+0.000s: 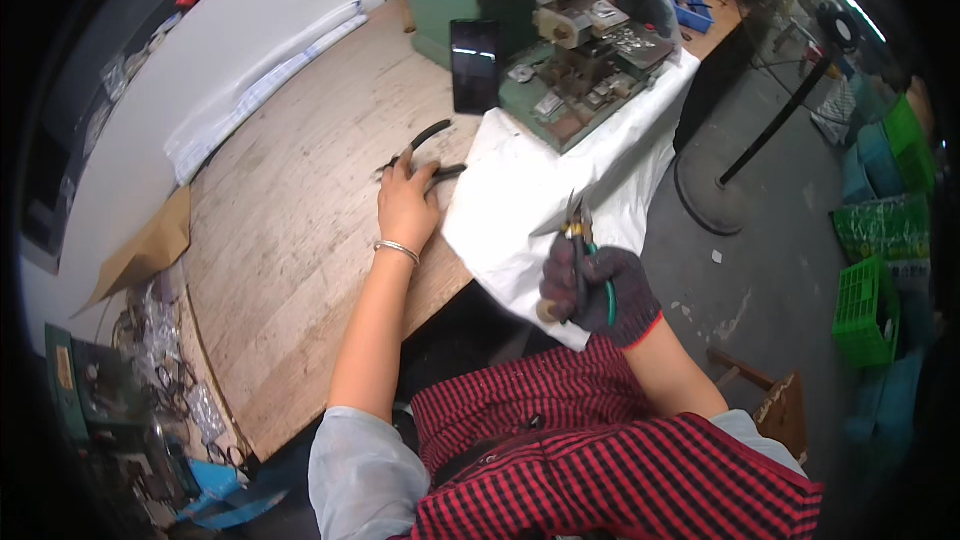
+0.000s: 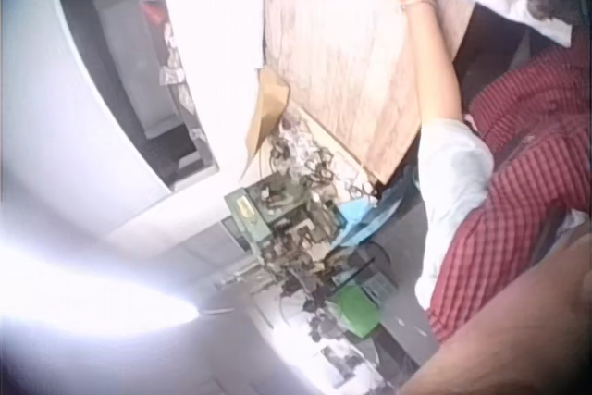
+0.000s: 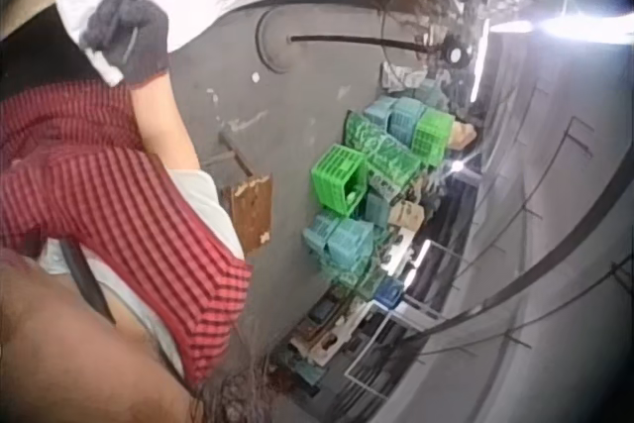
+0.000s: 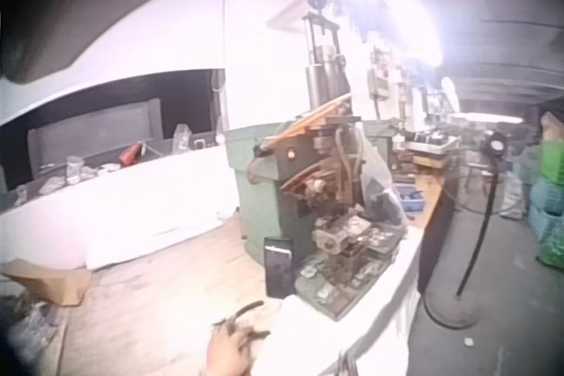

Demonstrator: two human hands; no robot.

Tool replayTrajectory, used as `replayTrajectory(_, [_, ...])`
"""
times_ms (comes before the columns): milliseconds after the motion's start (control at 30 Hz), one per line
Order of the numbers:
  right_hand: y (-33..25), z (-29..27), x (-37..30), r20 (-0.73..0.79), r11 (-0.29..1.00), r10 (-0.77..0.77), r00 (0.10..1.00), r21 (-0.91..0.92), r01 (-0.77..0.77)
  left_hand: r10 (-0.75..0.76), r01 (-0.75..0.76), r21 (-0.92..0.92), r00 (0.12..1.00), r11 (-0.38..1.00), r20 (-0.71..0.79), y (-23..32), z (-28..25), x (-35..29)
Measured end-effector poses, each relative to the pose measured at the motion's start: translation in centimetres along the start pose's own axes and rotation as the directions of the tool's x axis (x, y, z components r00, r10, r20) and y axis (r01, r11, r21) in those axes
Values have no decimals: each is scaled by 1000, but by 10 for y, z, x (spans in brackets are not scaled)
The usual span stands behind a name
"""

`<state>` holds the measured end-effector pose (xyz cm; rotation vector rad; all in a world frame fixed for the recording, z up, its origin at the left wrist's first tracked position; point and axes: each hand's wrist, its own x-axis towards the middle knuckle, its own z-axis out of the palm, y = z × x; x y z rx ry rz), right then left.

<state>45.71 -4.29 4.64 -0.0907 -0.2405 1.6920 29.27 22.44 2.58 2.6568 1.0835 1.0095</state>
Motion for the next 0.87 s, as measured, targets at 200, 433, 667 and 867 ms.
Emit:
replayTrajectory(200, [-17, -11, -40, -101, 990, 80, 992, 121, -68, 47, -42, -203, 999, 978, 16, 20, -20, 13])
replayTrajectory(433, [-20, 2, -11, -246, 982, 183, 952, 86, -167, 743, -706, -239, 607, 667, 282, 119, -114, -8])
replayTrajectory(667, [-48, -24, -10, -461, 816, 152, 874, -441, -375, 659, -377, -597, 655, 708, 369, 141, -66, -13])
replayTrajectory(867, [-77, -44, 3, -268, 826, 317, 910, -393, -403, 75, -60, -407, 997, 912, 22, 104, -39, 24])
